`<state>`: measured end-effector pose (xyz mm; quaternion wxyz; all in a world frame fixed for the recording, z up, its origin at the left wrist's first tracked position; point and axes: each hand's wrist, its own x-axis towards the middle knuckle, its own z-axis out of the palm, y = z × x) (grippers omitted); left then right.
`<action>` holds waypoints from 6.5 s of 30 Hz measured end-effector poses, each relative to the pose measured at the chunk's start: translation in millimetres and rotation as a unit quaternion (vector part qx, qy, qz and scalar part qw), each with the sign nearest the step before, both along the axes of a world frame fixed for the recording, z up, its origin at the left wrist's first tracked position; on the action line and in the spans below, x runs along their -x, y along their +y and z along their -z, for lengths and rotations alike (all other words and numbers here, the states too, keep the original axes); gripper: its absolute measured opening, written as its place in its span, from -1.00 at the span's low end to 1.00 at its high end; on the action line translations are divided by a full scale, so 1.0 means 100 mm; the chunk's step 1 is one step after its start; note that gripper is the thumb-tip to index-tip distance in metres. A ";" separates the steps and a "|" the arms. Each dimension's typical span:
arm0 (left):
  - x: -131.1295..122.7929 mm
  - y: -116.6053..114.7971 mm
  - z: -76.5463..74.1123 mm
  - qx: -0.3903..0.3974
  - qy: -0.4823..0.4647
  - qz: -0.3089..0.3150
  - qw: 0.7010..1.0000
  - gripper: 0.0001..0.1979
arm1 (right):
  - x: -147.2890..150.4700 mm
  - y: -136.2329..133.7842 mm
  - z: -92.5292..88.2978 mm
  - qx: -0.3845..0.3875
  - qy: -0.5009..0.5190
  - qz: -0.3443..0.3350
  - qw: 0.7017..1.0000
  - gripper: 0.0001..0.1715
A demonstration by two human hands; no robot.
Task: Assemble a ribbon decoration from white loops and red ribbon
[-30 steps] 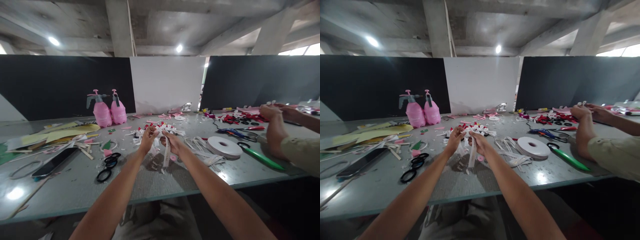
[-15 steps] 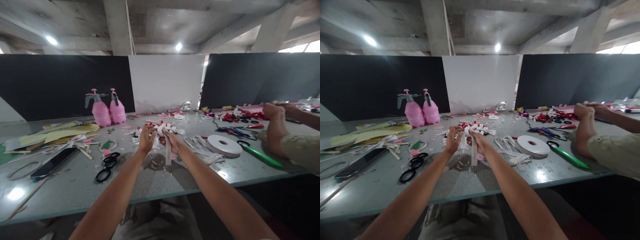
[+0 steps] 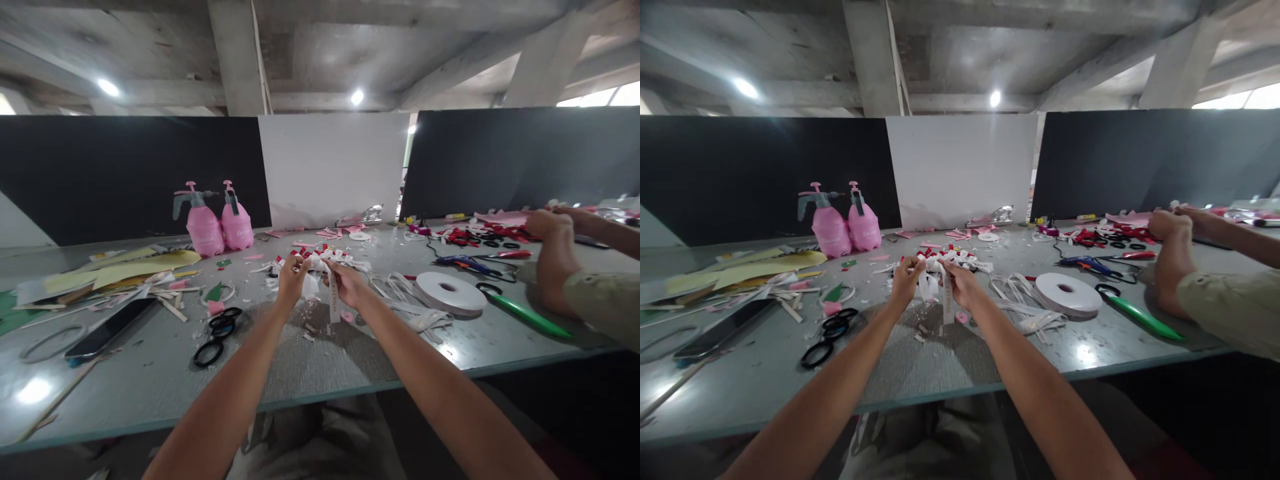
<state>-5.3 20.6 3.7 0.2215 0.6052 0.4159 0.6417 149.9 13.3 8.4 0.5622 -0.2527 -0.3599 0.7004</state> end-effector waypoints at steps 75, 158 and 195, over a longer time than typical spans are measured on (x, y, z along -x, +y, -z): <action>0.02 0.00 0.01 0.096 -0.026 0.087 0.991 -0.68 | 0.21 -0.03 0.12 -0.122 -0.138 0.114 0.976 -0.53; -0.13 -0.08 0.07 0.117 -0.104 0.111 0.981 -0.65 | 0.06 -0.05 0.04 -0.185 -0.216 0.118 0.952 -0.58; -0.14 -0.05 0.07 0.155 -0.202 0.175 0.951 -0.53 | 0.19 0.08 0.21 -0.316 -0.308 0.110 0.891 -0.63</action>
